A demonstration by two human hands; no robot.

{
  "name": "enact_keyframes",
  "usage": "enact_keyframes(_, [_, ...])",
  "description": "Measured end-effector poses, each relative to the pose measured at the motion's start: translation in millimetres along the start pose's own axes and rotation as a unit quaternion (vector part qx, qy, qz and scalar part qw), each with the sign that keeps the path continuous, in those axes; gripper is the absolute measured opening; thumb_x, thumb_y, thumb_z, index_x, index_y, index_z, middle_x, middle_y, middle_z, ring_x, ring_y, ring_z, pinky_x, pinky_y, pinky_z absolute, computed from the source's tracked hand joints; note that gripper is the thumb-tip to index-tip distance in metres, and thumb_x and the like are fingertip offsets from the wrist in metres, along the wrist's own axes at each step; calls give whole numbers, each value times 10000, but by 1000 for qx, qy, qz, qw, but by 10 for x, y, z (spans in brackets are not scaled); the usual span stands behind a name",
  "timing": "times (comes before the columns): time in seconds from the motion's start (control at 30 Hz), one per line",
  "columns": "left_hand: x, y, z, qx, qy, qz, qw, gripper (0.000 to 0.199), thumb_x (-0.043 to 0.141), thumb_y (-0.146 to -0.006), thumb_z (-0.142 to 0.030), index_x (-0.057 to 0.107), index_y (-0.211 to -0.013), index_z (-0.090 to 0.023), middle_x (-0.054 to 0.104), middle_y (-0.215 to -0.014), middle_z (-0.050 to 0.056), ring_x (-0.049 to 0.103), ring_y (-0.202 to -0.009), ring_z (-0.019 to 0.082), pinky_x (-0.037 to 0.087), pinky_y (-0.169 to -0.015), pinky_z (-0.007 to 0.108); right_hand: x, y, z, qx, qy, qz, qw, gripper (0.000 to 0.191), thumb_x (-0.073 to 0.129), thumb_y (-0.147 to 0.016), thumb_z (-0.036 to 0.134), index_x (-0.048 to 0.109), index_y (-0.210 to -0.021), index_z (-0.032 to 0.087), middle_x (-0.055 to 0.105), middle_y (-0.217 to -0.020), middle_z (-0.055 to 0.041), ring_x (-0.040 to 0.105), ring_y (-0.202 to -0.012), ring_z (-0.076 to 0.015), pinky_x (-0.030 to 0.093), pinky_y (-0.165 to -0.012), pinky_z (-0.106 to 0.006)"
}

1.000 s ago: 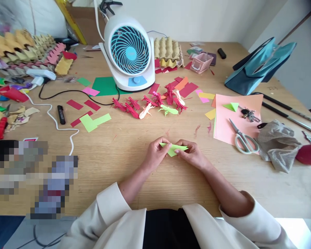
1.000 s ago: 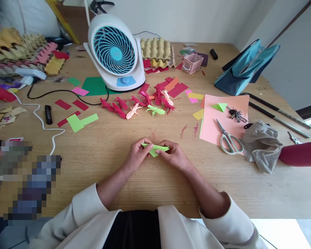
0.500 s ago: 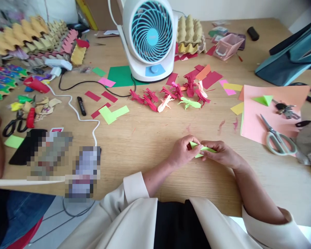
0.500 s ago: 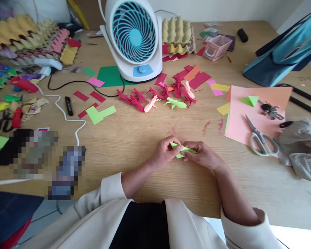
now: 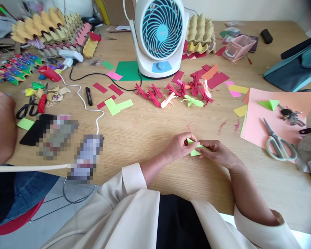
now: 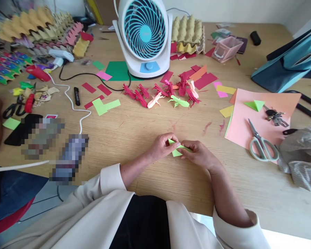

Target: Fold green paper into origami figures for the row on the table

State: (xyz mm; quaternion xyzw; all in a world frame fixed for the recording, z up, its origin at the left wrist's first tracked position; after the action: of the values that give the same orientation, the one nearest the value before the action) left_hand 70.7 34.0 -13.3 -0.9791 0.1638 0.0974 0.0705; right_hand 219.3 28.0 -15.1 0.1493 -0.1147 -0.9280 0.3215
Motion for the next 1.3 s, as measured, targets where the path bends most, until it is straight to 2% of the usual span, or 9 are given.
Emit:
enact_keyframes(0.2, [-15,11,1,-30,12,-17,999,183,619,-859,-343,608,-884,-162,584,-709,-23,510,-594,91,394,-559,203,6,15,34,-18,42,-105,993,350,587,-879,496,637,-770,167,581,-649,7,520,-614,-135,407,-579,-250])
enact_keyframes(0.27, [-27,12,31,-45,11,-31,998,199,627,-849,-351,573,-802,-165,552,-659,-29,504,-582,96,391,-544,204,0,18,53,-28,38,-135,990,340,583,-884,472,607,-732,169,562,-605,18,494,-589,-124,369,-567,-244])
enact_keyframes(0.43, [-20,11,139,-67,42,-38,996,314,636,-847,-392,473,-680,-182,470,-599,-50,474,-524,84,385,-493,195,2,-3,26,-37,7,-170,985,310,572,-898,457,615,-781,173,579,-618,21,506,-600,-125,368,-597,-243])
enact_keyframes(0.67, [-115,9,138,-81,100,-67,989,318,639,-846,-412,480,-696,-181,486,-566,-56,472,-483,76,397,-464,190,5,-34,-52,-38,-38,-172,984,332,608,-870,483,556,-733,185,552,-578,34,432,-529,-107,309,-523,-237])
enact_keyframes(0.9, [-157,4,39,-104,119,-48,986,290,641,-821,-413,526,-709,-172,515,-557,-51,477,-467,73,412,-471,190,-10,-55,-31,-40,-51,-198,978,350,634,-839,498,525,-713,190,492,-578,44,392,-538,-107,285,-517,-241])
enact_keyframes(1.03, [-197,14,45,-104,95,-72,987,267,604,-845,-389,519,-706,-177,486,-545,-60,459,-464,73,394,-477,189,20,-43,28,-36,-14,-179,983,372,640,-823,518,522,-700,187,453,-601,44,365,-564,-108,265,-526,-246])
enact_keyframes(1.13, [-174,19,40,-97,58,-59,992,254,567,-863,-371,510,-705,-181,453,-552,-64,434,-462,74,357,-471,193,49,-42,66,-41,-8,-170,985,386,647,-806,529,519,-693,183,429,-628,41,356,-593,-109,267,-542,-245])
enact_keyframes(1.3, [-110,32,-31,-41,-29,-49,998,243,545,-876,-315,495,-682,-176,445,-606,-50,397,-544,84,322,-536,209,98,-50,75,-37,1,-183,982,332,653,-792,452,505,-675,179,413,-640,35,354,-613,-111,268,-543,-244])
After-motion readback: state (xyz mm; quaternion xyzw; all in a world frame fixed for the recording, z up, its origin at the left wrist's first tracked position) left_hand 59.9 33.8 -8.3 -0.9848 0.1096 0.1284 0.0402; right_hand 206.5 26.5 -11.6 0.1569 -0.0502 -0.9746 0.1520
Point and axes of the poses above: each hand's wrist, its own y-axis away from the middle knuckle, its own x-axis out of the palm, z = x × y, the point moved 5 cm from there along -y, towards the middle knuckle
